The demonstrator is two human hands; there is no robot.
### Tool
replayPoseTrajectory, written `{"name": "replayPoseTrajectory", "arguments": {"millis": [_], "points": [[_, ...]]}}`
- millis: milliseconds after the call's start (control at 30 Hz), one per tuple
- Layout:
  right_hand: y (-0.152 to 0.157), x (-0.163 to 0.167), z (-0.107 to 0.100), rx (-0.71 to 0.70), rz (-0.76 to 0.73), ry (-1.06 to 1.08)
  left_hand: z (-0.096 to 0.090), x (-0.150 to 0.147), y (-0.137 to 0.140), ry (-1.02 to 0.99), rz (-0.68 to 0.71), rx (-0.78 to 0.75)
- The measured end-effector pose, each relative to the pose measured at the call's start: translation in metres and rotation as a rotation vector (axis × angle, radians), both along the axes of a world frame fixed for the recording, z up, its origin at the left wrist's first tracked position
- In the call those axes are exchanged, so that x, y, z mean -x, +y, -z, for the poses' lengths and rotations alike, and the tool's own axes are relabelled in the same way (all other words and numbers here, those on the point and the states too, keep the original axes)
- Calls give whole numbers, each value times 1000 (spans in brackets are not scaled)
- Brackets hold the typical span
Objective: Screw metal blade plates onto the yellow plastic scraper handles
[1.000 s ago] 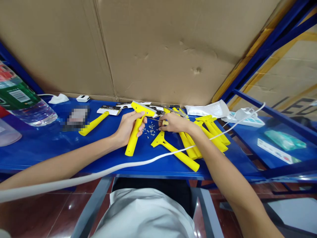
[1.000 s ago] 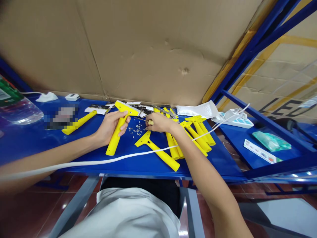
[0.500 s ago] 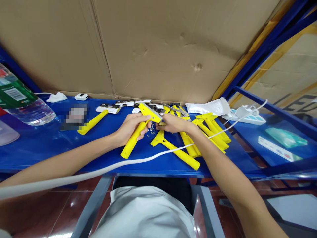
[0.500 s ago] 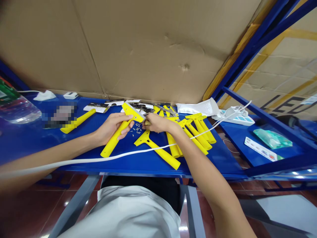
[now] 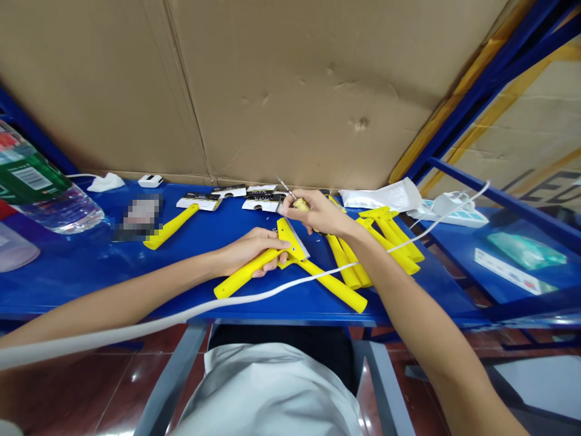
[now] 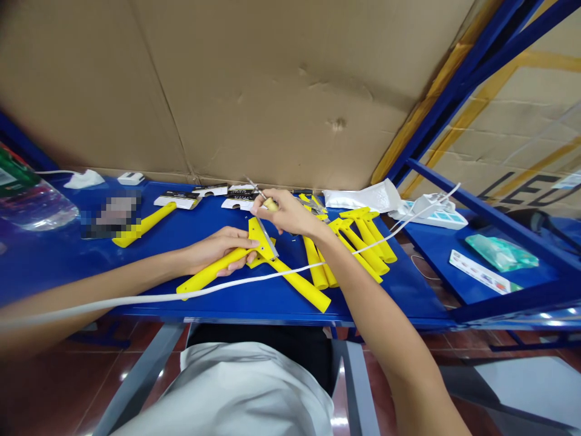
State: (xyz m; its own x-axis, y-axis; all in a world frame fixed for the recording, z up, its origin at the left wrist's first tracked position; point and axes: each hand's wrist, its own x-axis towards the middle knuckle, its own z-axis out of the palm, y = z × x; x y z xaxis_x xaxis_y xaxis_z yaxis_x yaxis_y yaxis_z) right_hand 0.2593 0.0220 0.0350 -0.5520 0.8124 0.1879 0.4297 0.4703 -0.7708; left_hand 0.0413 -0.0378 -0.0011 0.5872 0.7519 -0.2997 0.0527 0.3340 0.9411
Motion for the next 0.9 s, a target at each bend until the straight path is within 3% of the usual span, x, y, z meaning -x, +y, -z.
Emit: {"name": "replayPoseTrajectory", "arguments": {"millis": [167, 533, 900], "points": [[-1, 4, 6, 47, -125, -8, 1, 0, 2, -14, -19, -24], [5, 6, 15, 244, -123, 70, 3, 1, 3, 22, -28, -66], [-7, 8, -2, 464, -98, 167, 3, 5, 5, 72, 13, -161]]}}
